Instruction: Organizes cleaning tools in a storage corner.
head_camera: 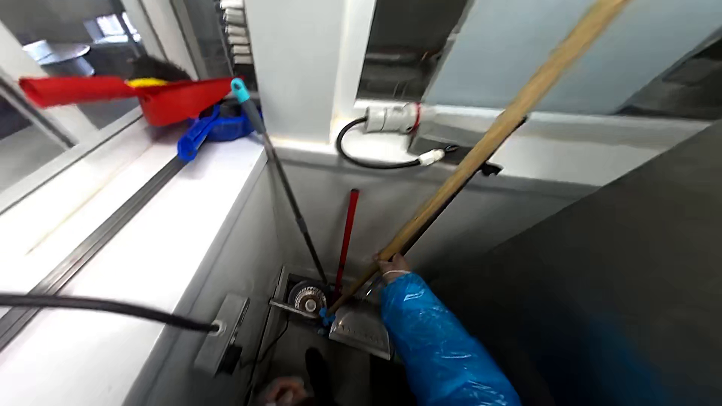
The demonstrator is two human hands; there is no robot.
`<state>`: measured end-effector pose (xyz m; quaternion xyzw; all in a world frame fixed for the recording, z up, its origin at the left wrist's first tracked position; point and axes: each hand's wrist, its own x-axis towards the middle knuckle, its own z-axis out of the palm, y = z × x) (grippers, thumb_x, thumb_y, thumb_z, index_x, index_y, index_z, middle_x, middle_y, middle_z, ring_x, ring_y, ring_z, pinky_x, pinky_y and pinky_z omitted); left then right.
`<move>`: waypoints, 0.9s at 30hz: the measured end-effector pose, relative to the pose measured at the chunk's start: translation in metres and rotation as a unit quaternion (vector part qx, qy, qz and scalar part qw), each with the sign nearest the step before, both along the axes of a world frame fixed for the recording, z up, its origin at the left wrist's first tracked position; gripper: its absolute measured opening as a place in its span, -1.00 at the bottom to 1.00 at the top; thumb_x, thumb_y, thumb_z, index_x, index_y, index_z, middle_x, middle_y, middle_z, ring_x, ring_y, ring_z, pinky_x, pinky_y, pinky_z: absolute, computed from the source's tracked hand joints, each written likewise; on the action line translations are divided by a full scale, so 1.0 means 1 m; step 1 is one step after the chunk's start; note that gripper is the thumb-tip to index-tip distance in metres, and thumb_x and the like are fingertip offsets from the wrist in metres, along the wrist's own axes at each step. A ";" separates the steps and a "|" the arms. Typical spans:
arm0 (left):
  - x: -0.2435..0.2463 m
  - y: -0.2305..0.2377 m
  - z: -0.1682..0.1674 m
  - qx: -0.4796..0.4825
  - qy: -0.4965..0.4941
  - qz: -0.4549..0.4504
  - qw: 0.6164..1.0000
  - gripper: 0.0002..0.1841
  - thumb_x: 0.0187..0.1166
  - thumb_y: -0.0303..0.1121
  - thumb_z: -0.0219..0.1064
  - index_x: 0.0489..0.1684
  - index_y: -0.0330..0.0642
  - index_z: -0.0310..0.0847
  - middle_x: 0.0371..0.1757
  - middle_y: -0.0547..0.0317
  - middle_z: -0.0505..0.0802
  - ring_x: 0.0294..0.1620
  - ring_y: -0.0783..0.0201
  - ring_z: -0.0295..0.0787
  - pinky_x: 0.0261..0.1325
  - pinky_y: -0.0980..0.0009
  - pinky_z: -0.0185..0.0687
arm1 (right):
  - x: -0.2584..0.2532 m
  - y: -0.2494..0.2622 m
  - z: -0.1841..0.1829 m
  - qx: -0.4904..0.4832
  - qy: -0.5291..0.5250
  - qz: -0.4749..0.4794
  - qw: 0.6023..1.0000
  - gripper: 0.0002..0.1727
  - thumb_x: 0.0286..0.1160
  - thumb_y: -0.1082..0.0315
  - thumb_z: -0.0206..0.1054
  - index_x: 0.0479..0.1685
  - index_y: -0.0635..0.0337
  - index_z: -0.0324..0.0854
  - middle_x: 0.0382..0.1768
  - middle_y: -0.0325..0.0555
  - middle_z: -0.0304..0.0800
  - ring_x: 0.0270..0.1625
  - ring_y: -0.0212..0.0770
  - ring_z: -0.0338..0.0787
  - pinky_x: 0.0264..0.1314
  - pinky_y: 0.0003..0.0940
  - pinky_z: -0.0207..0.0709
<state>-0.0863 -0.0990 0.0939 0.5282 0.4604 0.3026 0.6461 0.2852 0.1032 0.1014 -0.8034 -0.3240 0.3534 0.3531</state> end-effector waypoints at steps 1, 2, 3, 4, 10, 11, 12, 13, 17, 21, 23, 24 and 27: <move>0.000 0.000 0.002 -0.001 0.000 0.006 1.000 -0.65 0.75 -0.40 0.08 0.23 -0.56 0.56 0.15 -0.16 0.85 0.20 0.18 0.82 0.42 0.19 0.65 | -0.001 -0.005 0.001 0.004 -0.007 0.008 1.000 -0.62 0.56 0.35 0.47 0.29 0.30 0.65 0.15 0.28 0.81 0.22 0.18 0.79 0.37 0.23 0.57; 0.000 0.000 0.006 -0.006 0.000 0.010 1.000 -0.66 0.74 -0.43 0.08 0.22 -0.55 0.57 0.15 -0.14 0.85 0.19 0.21 0.82 0.41 0.23 0.67 | -0.004 -0.010 0.005 0.006 -0.012 0.013 1.000 -0.64 0.58 0.34 0.47 0.28 0.29 0.66 0.14 0.28 0.81 0.22 0.19 0.80 0.36 0.24 0.57; -0.001 0.002 0.010 -0.011 0.000 0.011 1.000 -0.68 0.73 -0.45 0.08 0.21 -0.55 0.58 0.15 -0.13 0.84 0.18 0.22 0.82 0.40 0.25 0.68 | -0.007 -0.014 0.006 0.008 -0.018 0.015 1.000 -0.64 0.59 0.33 0.46 0.28 0.28 0.67 0.15 0.28 0.81 0.22 0.19 0.80 0.36 0.26 0.57; -0.002 0.002 0.011 -0.017 -0.001 0.007 1.000 -0.69 0.72 -0.47 0.08 0.21 -0.54 0.58 0.17 -0.13 0.83 0.19 0.23 0.82 0.40 0.27 0.68 | -0.009 -0.019 0.006 0.009 -0.025 0.016 1.000 -0.65 0.60 0.32 0.46 0.28 0.26 0.67 0.15 0.27 0.81 0.23 0.20 0.80 0.36 0.26 0.57; -0.003 -0.003 0.001 -0.017 -0.016 -0.011 1.000 -0.69 0.71 -0.42 0.13 0.19 -0.51 0.60 0.19 -0.08 0.81 0.16 0.27 0.82 0.34 0.32 0.71 | -0.014 -0.042 0.002 0.044 -0.044 0.062 0.996 -0.68 0.53 0.41 0.49 0.24 0.22 0.71 0.12 0.19 0.85 0.19 0.14 0.84 0.35 0.25 0.61; -0.003 -0.003 -0.002 -0.013 -0.016 -0.013 1.000 -0.68 0.72 -0.40 0.14 0.20 -0.50 0.60 0.19 -0.07 0.82 0.15 0.27 0.83 0.34 0.32 0.72 | -0.014 -0.045 0.001 0.057 -0.042 0.077 0.994 -0.69 0.50 0.45 0.49 0.20 0.22 0.72 0.08 0.16 0.87 0.15 0.11 0.86 0.30 0.22 0.65; -0.003 -0.003 -0.002 -0.012 -0.016 -0.016 1.000 -0.68 0.72 -0.39 0.14 0.21 -0.49 0.60 0.19 -0.06 0.82 0.15 0.27 0.83 0.34 0.32 0.72 | -0.014 -0.048 0.002 0.070 -0.037 0.099 0.992 -0.70 0.47 0.51 0.49 0.17 0.23 0.72 0.05 0.13 0.88 0.11 0.08 0.87 0.27 0.19 0.67; -0.003 -0.004 -0.001 -0.014 -0.017 -0.020 1.000 -0.68 0.73 -0.39 0.14 0.22 -0.49 0.59 0.19 -0.05 0.82 0.16 0.27 0.83 0.35 0.32 0.72 | -0.014 -0.050 0.005 0.081 -0.031 0.121 0.989 -0.72 0.45 0.55 0.49 0.13 0.26 0.73 0.02 0.12 0.89 0.08 0.06 0.88 0.25 0.16 0.68; -0.001 -0.007 0.004 -0.010 -0.007 0.003 1.000 -0.68 0.72 -0.41 0.14 0.21 -0.52 0.59 0.15 -0.07 0.84 0.12 0.27 0.85 0.31 0.32 0.74 | -0.016 -0.057 0.011 0.101 -0.063 0.166 0.979 -0.76 0.43 0.53 0.51 0.06 0.26 0.77 -0.02 0.12 0.90 0.06 0.08 0.88 0.23 0.23 0.66; 0.002 -0.004 0.007 -0.027 -0.009 0.012 1.000 -0.60 0.70 -0.35 0.18 0.32 -0.53 0.52 0.20 -0.08 0.81 0.14 0.24 0.83 0.32 0.29 0.73 | -0.036 -0.050 0.025 0.131 -0.119 0.222 0.959 -0.69 0.45 0.41 0.55 0.14 0.31 0.75 -0.01 0.19 0.90 0.09 0.19 0.88 0.26 0.31 0.64; 0.014 0.003 0.011 -0.017 -0.007 0.029 0.999 -0.47 0.70 -0.25 0.21 0.50 -0.51 0.39 0.34 -0.08 0.76 0.09 0.26 0.84 0.21 0.30 0.77 | -0.043 -0.040 0.032 0.130 -0.134 0.246 0.951 -0.65 0.48 0.34 0.54 0.16 0.33 0.74 -0.01 0.24 0.90 0.08 0.27 0.88 0.25 0.37 0.61; 0.024 0.011 0.016 0.000 -0.010 0.048 0.999 -0.43 0.68 -0.25 0.21 0.55 -0.51 0.33 0.41 -0.06 0.73 0.02 0.33 0.85 0.12 0.35 0.78 | -0.045 -0.035 0.036 0.118 -0.125 0.252 0.952 -0.64 0.49 0.33 0.54 0.19 0.33 0.72 0.00 0.24 0.89 0.09 0.25 0.88 0.27 0.34 0.62; 0.060 0.045 0.040 0.025 -0.028 0.097 0.995 -0.37 0.61 -0.29 0.26 0.64 -0.45 0.29 0.59 -0.05 0.61 0.01 0.35 0.87 0.08 0.40 0.82 | -0.044 -0.029 0.034 0.091 -0.065 0.235 0.966 -0.62 0.50 0.41 0.51 0.25 0.35 0.65 0.02 0.20 0.88 0.06 0.12 0.89 0.28 0.18 0.68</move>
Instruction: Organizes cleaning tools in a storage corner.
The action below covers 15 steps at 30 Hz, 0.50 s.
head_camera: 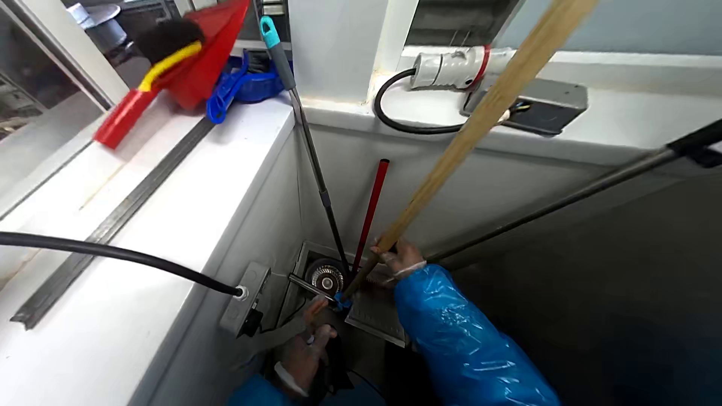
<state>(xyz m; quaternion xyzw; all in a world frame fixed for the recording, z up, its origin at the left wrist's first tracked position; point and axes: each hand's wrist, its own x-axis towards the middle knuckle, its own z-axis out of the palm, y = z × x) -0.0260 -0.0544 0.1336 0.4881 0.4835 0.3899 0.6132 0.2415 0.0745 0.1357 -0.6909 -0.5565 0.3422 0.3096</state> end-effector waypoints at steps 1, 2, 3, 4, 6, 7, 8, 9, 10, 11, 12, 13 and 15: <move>0.008 0.015 0.010 0.000 0.000 0.009 1.000 -0.38 0.61 -0.33 0.25 0.65 -0.42 0.28 0.62 -0.07 0.57 0.03 0.33 0.86 0.08 0.39 0.82 | 0.002 0.001 -0.003 -0.019 0.009 -0.010 1.000 -0.62 0.52 0.42 0.49 0.27 0.34 0.65 0.03 0.20 0.87 0.05 0.12 0.89 0.27 0.17 0.70; 0.017 0.033 0.020 -0.001 0.013 0.011 1.000 -0.38 0.62 -0.35 0.25 0.68 -0.38 0.27 0.62 -0.07 0.56 0.00 0.33 0.86 0.05 0.40 0.81 | 0.005 0.004 -0.005 -0.029 0.015 -0.021 0.999 -0.63 0.52 0.43 0.49 0.26 0.33 0.66 0.03 0.21 0.87 0.03 0.12 0.89 0.25 0.17 0.70; 0.027 0.049 0.029 -0.009 0.037 0.008 0.999 -0.38 0.63 -0.33 0.26 0.70 -0.33 0.25 0.60 -0.07 0.58 -0.04 0.34 0.86 0.03 0.40 0.81 | 0.011 0.003 -0.009 -0.028 0.018 -0.028 0.999 -0.65 0.50 0.46 0.48 0.24 0.35 0.67 0.02 0.22 0.87 0.01 0.12 0.89 0.23 0.17 0.71; 0.038 0.062 0.037 -0.018 0.066 0.000 0.998 -0.36 0.63 -0.30 0.27 0.72 -0.30 0.24 0.52 -0.08 0.64 -0.09 0.34 0.85 0.00 0.39 0.80 | 0.016 0.000 -0.014 -0.031 0.023 -0.030 0.999 -0.66 0.50 0.49 0.47 0.23 0.36 0.67 0.01 0.21 0.86 0.01 0.10 0.89 0.24 0.14 0.71; 0.065 0.090 0.056 -0.034 0.133 -0.033 0.990 -0.39 0.67 -0.25 0.31 0.69 -0.27 0.29 0.19 -0.06 0.82 -0.20 0.30 0.85 -0.01 0.33 0.79 | 0.026 -0.007 -0.021 -0.036 0.026 -0.025 0.999 -0.66 0.48 0.51 0.47 0.23 0.36 0.67 0.04 0.20 0.86 0.06 0.09 0.88 0.29 0.11 0.68; 0.082 0.103 0.065 -0.037 0.162 -0.058 0.984 -0.39 0.69 -0.23 0.31 0.69 -0.27 0.30 0.02 -0.05 0.86 -0.22 0.25 0.84 0.02 0.28 0.76 | 0.030 -0.009 -0.024 -0.039 0.021 -0.023 0.999 -0.63 0.48 0.49 0.48 0.26 0.35 0.66 0.07 0.21 0.86 0.11 0.10 0.87 0.34 0.12 0.65; 0.100 0.112 0.072 -0.042 0.177 -0.090 0.979 -0.39 0.71 -0.21 0.30 0.70 -0.25 0.28 -0.03 -0.06 0.86 -0.20 0.22 0.84 0.06 0.24 0.75 | 0.034 -0.012 -0.027 -0.046 0.010 -0.018 0.999 -0.59 0.47 0.47 0.49 0.30 0.35 0.65 0.10 0.22 0.85 0.17 0.13 0.85 0.39 0.14 0.62; 0.121 0.119 0.076 -0.042 0.176 -0.120 0.976 -0.36 0.71 -0.21 0.31 0.75 -0.19 0.21 -0.03 -0.09 0.86 -0.20 0.19 0.84 0.05 0.22 0.75 | 0.037 -0.017 -0.028 -0.054 -0.008 -0.010 0.998 -0.56 0.46 0.45 0.49 0.33 0.37 0.63 0.11 0.26 0.84 0.20 0.17 0.83 0.42 0.18 0.59; 0.141 0.125 0.077 -0.041 0.167 -0.140 0.975 -0.31 0.70 -0.20 0.33 0.80 -0.13 0.15 -0.02 -0.12 0.84 -0.22 0.15 0.82 0.01 0.19 0.75 | 0.036 -0.021 -0.027 -0.065 -0.022 -0.005 0.998 -0.55 0.46 0.43 0.49 0.33 0.41 0.62 0.10 0.30 0.84 0.21 0.19 0.83 0.42 0.18 0.58; 0.159 0.129 0.078 -0.047 0.158 -0.153 0.974 -0.28 0.70 -0.20 0.34 0.83 -0.10 0.09 0.00 -0.17 0.82 -0.21 0.11 0.81 0.01 0.15 0.74 | 0.029 -0.024 -0.025 -0.079 -0.025 -0.010 0.997 -0.59 0.47 0.44 0.47 0.26 0.47 0.64 0.04 0.30 0.84 0.17 0.13 0.82 0.40 0.10 0.59; 0.173 0.130 0.080 -0.055 0.148 -0.163 0.974 -0.28 0.69 -0.19 0.36 0.81 -0.09 0.10 -0.02 -0.16 0.81 -0.23 0.12 0.79 -0.01 0.15 0.72 | 0.020 -0.026 -0.024 -0.100 -0.016 -0.019 0.995 -0.68 0.52 0.50 0.39 0.18 0.52 0.64 -0.01 0.23 0.79 0.11 -0.02 0.76 0.36 -0.11 0.56; 0.183 0.130 0.084 -0.062 0.149 -0.169 0.972 -0.33 0.68 -0.17 0.37 0.73 -0.16 0.21 -0.09 -0.11 0.82 -0.25 0.15 0.78 -0.03 0.19 0.71 | 0.015 -0.028 -0.025 -0.115 0.003 -0.022 0.993 -0.76 0.57 0.56 0.29 0.11 0.53 0.62 -0.06 0.12 0.71 0.05 -0.20 0.66 0.30 -0.34 0.49; 0.193 0.134 0.083 -0.061 0.180 -0.166 0.968 -0.45 0.65 -0.12 0.39 0.49 -0.28 0.45 -0.25 -0.04 0.81 -0.37 0.19 0.72 -0.14 0.21 0.67 | 0.016 -0.037 -0.025 -0.066 0.007 -0.015 0.998 -0.75 0.51 0.58 0.35 0.10 0.53 0.72 0.04 0.27 0.84 0.18 -0.01 0.80 0.40 -0.12 0.56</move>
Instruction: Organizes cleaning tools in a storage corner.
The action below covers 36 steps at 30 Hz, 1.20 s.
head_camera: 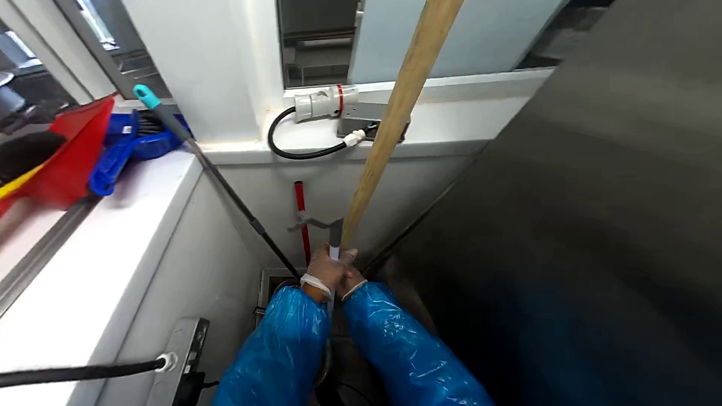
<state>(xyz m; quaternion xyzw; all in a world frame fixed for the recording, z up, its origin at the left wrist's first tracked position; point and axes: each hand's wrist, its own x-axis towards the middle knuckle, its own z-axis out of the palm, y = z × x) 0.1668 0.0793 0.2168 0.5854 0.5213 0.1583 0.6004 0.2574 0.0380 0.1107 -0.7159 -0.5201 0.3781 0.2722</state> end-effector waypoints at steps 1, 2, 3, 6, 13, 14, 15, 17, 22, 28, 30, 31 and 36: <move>0.001 0.002 -0.002 0.007 0.020 0.005 1.000 -0.49 0.65 -0.10 0.39 0.40 -0.29 0.51 -0.25 -0.05 0.80 -0.37 0.16 0.71 -0.14 0.17 0.67 | 0.001 -0.003 0.002 0.000 0.012 0.005 1.000 -0.71 0.52 0.56 0.36 0.17 0.50 0.70 0.11 0.30 0.82 0.25 0.06 0.78 0.46 -0.03 0.54; 0.003 0.002 -0.003 0.014 0.032 0.016 0.999 -0.51 0.65 -0.10 0.38 0.34 -0.30 0.55 -0.25 -0.06 0.79 -0.35 0.13 0.70 -0.12 0.13 0.66 | 0.004 -0.003 0.005 -0.014 0.033 0.003 0.999 -0.66 0.51 0.55 0.39 0.25 0.47 0.66 0.15 0.30 0.80 0.27 0.08 0.77 0.46 -0.01 0.54; 0.005 0.001 -0.004 0.024 0.036 0.028 0.999 -0.54 0.66 -0.11 0.38 0.31 -0.30 0.57 -0.24 -0.08 0.80 -0.32 0.10 0.71 -0.08 0.09 0.66 | 0.012 -0.004 0.010 -0.031 0.060 -0.001 0.998 -0.57 0.49 0.55 0.42 0.35 0.47 0.58 0.20 0.32 0.77 0.29 0.11 0.77 0.46 -0.01 0.55; -0.003 -0.001 -0.006 0.046 0.019 0.055 0.997 -0.61 0.68 -0.17 0.37 0.32 -0.21 0.62 -0.40 0.05 0.78 -0.54 0.25 0.68 -0.33 0.28 0.67 | 0.061 -0.001 -0.019 -0.092 0.136 -0.083 0.983 -0.33 0.51 0.60 0.39 0.66 0.37 0.33 0.49 0.34 0.58 0.46 0.16 0.67 0.51 0.00 0.53; -0.022 -0.009 -0.007 0.045 0.002 0.070 0.997 -0.71 0.63 -0.30 0.41 0.20 -0.23 0.66 -0.34 0.14 0.82 -0.59 0.37 0.68 -0.41 0.42 0.67 | 0.125 0.054 -0.082 -0.206 0.140 -0.446 0.860 -0.33 0.81 0.19 0.22 0.62 0.63 0.24 0.66 0.49 0.31 0.79 0.20 0.28 0.82 -0.02 0.11; -0.023 -0.010 -0.008 0.047 -0.002 0.071 0.996 -0.71 0.62 -0.32 0.42 0.19 -0.24 0.67 -0.31 0.14 0.84 -0.59 0.38 0.68 -0.42 0.43 0.67 | 0.130 0.063 -0.086 -0.209 0.149 -0.454 0.853 -0.30 0.83 0.16 0.19 0.65 0.64 0.18 0.70 0.49 0.25 0.82 0.20 0.22 0.84 -0.03 0.06; -0.026 -0.011 -0.011 0.051 -0.010 0.073 0.996 -0.73 0.61 -0.33 0.43 0.16 -0.25 0.68 -0.30 0.15 0.85 -0.59 0.38 0.69 -0.42 0.43 0.68 | 0.135 0.069 -0.091 -0.216 0.151 -0.438 0.859 -0.29 0.86 0.15 0.12 0.68 0.64 0.14 0.73 0.49 0.19 0.85 0.19 0.16 0.86 -0.05 0.00; -0.032 -0.015 -0.017 0.077 -0.056 0.081 0.992 -0.77 0.54 -0.41 0.45 0.05 -0.29 0.69 -0.34 0.16 0.86 -0.60 0.39 0.70 -0.44 0.47 0.71 | 0.144 0.081 -0.110 -0.178 0.173 -0.462 0.851 -0.31 0.85 0.18 0.14 0.70 0.61 0.13 0.73 0.46 0.21 0.84 0.15 0.19 0.86 -0.09 0.03; -0.054 -0.029 -0.021 0.138 -0.172 0.119 0.968 -0.81 0.48 -0.55 0.39 0.00 -0.38 0.69 -0.26 0.18 0.88 -0.66 0.53 0.61 -0.59 0.61 0.60 | 0.139 0.068 -0.128 -0.111 0.115 -0.422 0.892 -0.50 0.79 0.20 0.24 0.51 0.39 0.49 0.46 0.38 0.61 0.59 0.19 0.56 0.68 0.10 0.32; -0.097 -0.042 -0.008 0.168 -0.190 0.165 0.953 -0.78 0.47 -0.58 0.34 0.04 -0.41 0.63 -0.21 0.13 0.89 -0.63 0.50 0.62 -0.59 0.61 0.56 | 0.085 0.027 -0.065 -0.142 0.003 -0.255 0.956 -0.46 0.80 0.03 0.19 0.50 0.28 0.53 0.29 0.32 0.75 0.44 0.26 0.70 0.55 0.25 0.43; -0.108 -0.055 -0.002 0.173 -0.209 0.168 0.948 -0.79 0.47 -0.61 0.32 0.02 -0.43 0.62 -0.19 0.12 0.89 -0.62 0.52 0.63 -0.59 0.63 0.56 | 0.075 0.014 -0.057 -0.107 -0.005 -0.240 0.965 -0.51 0.78 0.08 0.25 0.45 0.27 0.59 0.26 0.29 0.78 0.41 0.24 0.73 0.55 0.24 0.44; -0.115 -0.063 0.003 0.173 -0.218 0.163 0.947 -0.79 0.47 -0.62 0.31 0.02 -0.44 0.62 -0.18 0.12 0.89 -0.60 0.53 0.64 -0.57 0.65 0.57 | 0.069 0.008 -0.054 -0.090 -0.005 -0.242 0.966 -0.53 0.76 0.11 0.27 0.44 0.25 0.61 0.25 0.28 0.79 0.39 0.24 0.74 0.54 0.25 0.46; -0.140 -0.095 0.019 0.174 -0.255 0.138 0.941 -0.79 0.48 -0.62 0.27 0.02 -0.42 0.66 -0.15 0.15 0.90 -0.59 0.57 0.64 -0.55 0.67 0.57 | 0.053 -0.024 -0.029 -0.059 -0.009 -0.266 0.962 -0.55 0.71 0.13 0.35 0.39 0.25 0.65 0.23 0.27 0.81 0.37 0.25 0.75 0.51 0.26 0.46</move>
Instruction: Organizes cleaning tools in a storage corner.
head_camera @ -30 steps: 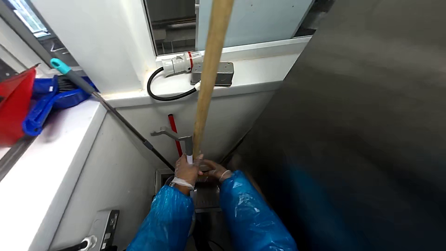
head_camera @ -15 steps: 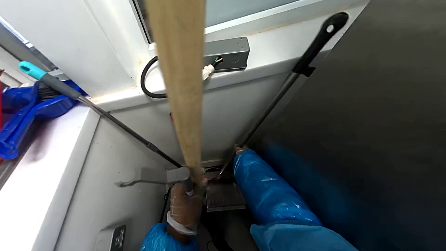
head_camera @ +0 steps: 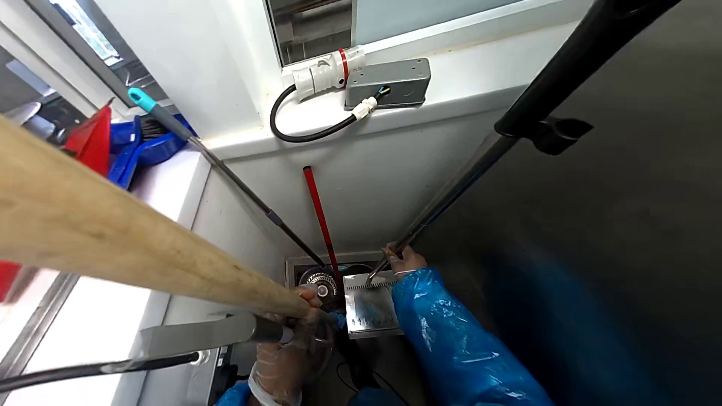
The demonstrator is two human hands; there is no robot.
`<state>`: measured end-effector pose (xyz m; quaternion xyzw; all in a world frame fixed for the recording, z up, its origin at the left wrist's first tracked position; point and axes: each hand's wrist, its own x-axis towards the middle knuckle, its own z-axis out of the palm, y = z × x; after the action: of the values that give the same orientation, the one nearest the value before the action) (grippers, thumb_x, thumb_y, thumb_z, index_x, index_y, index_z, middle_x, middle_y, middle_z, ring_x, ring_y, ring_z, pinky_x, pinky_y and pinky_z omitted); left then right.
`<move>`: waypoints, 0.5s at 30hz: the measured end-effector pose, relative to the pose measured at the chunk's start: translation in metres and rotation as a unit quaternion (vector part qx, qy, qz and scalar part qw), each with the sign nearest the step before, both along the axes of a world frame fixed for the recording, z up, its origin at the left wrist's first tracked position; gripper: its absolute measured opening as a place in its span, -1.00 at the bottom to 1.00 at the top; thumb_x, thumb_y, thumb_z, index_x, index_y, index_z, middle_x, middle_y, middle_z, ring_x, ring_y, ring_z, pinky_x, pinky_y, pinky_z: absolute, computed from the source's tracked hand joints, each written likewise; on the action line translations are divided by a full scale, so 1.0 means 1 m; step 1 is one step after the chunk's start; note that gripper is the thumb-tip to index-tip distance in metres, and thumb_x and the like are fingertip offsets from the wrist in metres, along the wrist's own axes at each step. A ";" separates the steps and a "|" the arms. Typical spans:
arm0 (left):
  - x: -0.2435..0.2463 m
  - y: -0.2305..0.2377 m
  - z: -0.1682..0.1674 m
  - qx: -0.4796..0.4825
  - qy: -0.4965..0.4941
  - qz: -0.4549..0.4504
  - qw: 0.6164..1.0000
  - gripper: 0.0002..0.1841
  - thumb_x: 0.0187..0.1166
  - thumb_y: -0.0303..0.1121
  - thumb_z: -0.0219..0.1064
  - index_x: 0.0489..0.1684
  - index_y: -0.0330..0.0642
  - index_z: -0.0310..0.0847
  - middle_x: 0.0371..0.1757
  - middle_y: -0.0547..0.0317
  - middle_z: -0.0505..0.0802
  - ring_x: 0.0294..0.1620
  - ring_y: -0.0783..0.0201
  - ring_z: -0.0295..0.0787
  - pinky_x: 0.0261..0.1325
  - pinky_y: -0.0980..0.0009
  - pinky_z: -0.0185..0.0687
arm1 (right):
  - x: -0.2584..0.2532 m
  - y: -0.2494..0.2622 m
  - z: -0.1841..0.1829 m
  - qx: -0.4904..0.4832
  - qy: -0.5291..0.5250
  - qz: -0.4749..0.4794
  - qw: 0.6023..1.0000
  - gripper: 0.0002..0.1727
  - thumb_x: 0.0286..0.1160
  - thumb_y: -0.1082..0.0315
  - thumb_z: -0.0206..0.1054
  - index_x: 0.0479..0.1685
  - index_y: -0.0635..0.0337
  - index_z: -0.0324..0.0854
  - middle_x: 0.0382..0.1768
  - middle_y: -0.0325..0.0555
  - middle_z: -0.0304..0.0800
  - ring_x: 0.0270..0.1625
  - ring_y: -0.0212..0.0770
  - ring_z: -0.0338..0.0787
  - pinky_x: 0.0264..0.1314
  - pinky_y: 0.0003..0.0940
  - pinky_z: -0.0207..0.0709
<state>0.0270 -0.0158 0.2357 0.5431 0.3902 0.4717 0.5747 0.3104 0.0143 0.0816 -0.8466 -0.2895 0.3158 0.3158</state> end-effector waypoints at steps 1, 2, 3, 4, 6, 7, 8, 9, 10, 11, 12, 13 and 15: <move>-0.003 -0.007 0.000 0.009 -0.009 -0.007 1.000 -0.80 0.47 -0.62 0.28 0.00 -0.41 0.66 -0.14 0.15 0.91 -0.57 0.57 0.65 -0.53 0.67 0.58 | -0.002 -0.005 -0.001 0.008 -0.006 -0.007 1.000 -0.55 0.69 0.14 0.37 0.37 0.26 0.67 0.22 0.27 0.82 0.36 0.25 0.76 0.51 0.26 0.46; -0.006 -0.016 0.000 0.016 -0.019 -0.014 1.000 -0.81 0.46 -0.61 0.30 -0.02 -0.41 0.67 -0.14 0.16 0.90 -0.55 0.57 0.67 -0.51 0.67 0.60 | -0.006 -0.011 -0.003 0.014 -0.014 -0.013 1.000 -0.57 0.67 0.15 0.39 0.34 0.27 0.69 0.20 0.26 0.83 0.34 0.26 0.77 0.49 0.26 0.48; -0.009 -0.025 0.002 0.023 -0.028 -0.021 0.999 -0.82 0.45 -0.61 0.31 -0.04 -0.40 0.66 -0.14 0.17 0.90 -0.52 0.59 0.67 -0.49 0.67 0.60 | -0.011 -0.017 -0.002 0.014 -0.021 -0.010 1.000 -0.58 0.67 0.16 0.40 0.32 0.27 0.70 0.18 0.27 0.84 0.32 0.27 0.78 0.48 0.27 0.48; -0.012 -0.033 0.004 0.025 -0.033 -0.024 0.999 -0.83 0.43 -0.61 0.32 -0.07 -0.39 0.66 -0.14 0.19 0.89 -0.52 0.59 0.68 -0.48 0.68 0.61 | -0.016 -0.024 0.001 0.007 -0.025 -0.001 1.000 -0.59 0.68 0.16 0.38 0.33 0.25 0.70 0.18 0.27 0.84 0.32 0.27 0.78 0.47 0.28 0.49; -0.018 -0.049 0.011 0.014 -0.029 -0.016 0.999 -0.83 0.42 -0.60 0.32 -0.09 -0.37 0.65 -0.17 0.16 0.90 -0.55 0.58 0.67 -0.52 0.68 0.58 | -0.027 -0.039 0.009 0.002 -0.030 0.010 1.000 -0.59 0.71 0.17 0.33 0.36 0.23 0.69 0.18 0.27 0.84 0.31 0.27 0.79 0.45 0.29 0.50; -0.022 -0.057 0.015 0.006 -0.025 -0.012 1.000 -0.84 0.43 -0.59 0.33 -0.09 -0.36 0.66 -0.18 0.15 0.90 -0.58 0.57 0.65 -0.54 0.68 0.56 | -0.032 -0.046 0.013 0.004 -0.031 0.013 0.999 -0.59 0.72 0.16 0.32 0.37 0.22 0.68 0.18 0.27 0.84 0.30 0.27 0.79 0.44 0.29 0.51; -0.025 -0.064 0.019 0.003 -0.022 -0.008 1.000 -0.84 0.43 -0.58 0.33 -0.08 -0.35 0.66 -0.18 0.15 0.90 -0.60 0.57 0.63 -0.57 0.68 0.54 | -0.037 -0.050 0.020 0.006 -0.027 0.014 1.000 -0.59 0.72 0.16 0.32 0.37 0.22 0.68 0.19 0.26 0.84 0.32 0.26 0.78 0.45 0.28 0.50; -0.027 -0.071 0.023 0.007 -0.019 -0.003 1.000 -0.83 0.44 -0.57 0.33 -0.07 -0.35 0.66 -0.19 0.14 0.90 -0.63 0.57 0.62 -0.59 0.69 0.53 | -0.041 -0.055 0.028 0.013 -0.022 0.012 1.000 -0.59 0.72 0.15 0.33 0.37 0.22 0.68 0.20 0.25 0.83 0.33 0.25 0.78 0.46 0.27 0.50; -0.029 -0.077 0.025 0.008 -0.013 0.002 1.000 -0.83 0.43 -0.56 0.33 -0.07 -0.35 0.65 -0.19 0.14 0.90 -0.65 0.56 0.60 -0.62 0.69 0.52 | -0.046 -0.059 0.034 0.022 -0.020 0.008 1.000 -0.59 0.72 0.16 0.33 0.36 0.22 0.68 0.20 0.24 0.83 0.34 0.24 0.77 0.48 0.26 0.49; -0.031 -0.083 0.025 0.008 -0.009 0.004 1.000 -0.82 0.43 -0.56 0.34 -0.06 -0.36 0.64 -0.20 0.13 0.90 -0.66 0.56 0.59 -0.63 0.68 0.51 | -0.049 -0.062 0.037 0.034 -0.018 0.005 0.999 -0.59 0.71 0.16 0.34 0.36 0.24 0.69 0.21 0.23 0.83 0.35 0.23 0.77 0.49 0.25 0.48; -0.034 -0.089 0.025 0.007 -0.011 0.004 1.000 -0.82 0.42 -0.55 0.34 -0.06 -0.36 0.64 -0.20 0.12 0.89 -0.67 0.55 0.58 -0.64 0.67 0.51 | -0.050 -0.065 0.039 0.045 -0.015 0.005 0.999 -0.59 0.70 0.16 0.35 0.35 0.24 0.69 0.21 0.23 0.83 0.36 0.22 0.77 0.51 0.24 0.48; -0.035 -0.095 0.026 0.012 -0.014 -0.001 1.000 -0.81 0.41 -0.55 0.35 -0.07 -0.37 0.64 -0.21 0.15 0.88 -0.66 0.55 0.59 -0.63 0.67 0.52 | -0.050 -0.068 0.042 0.055 -0.015 0.005 0.998 -0.59 0.70 0.16 0.36 0.35 0.25 0.69 0.21 0.22 0.83 0.35 0.20 0.77 0.51 0.22 0.48; -0.040 -0.106 0.031 0.023 -0.026 -0.017 0.999 -0.81 0.40 -0.55 0.36 -0.07 -0.36 0.64 -0.19 0.20 0.88 -0.61 0.58 0.62 -0.59 0.67 0.56 | -0.050 -0.067 0.049 0.063 -0.018 0.006 0.998 -0.58 0.70 0.15 0.36 0.34 0.25 0.69 0.20 0.23 0.84 0.34 0.21 0.78 0.49 0.22 0.49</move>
<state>-0.0127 -0.1217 0.2671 0.5505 0.3550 0.4849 0.5795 0.2607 -0.0532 0.1307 -0.8288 -0.3197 0.2833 0.3615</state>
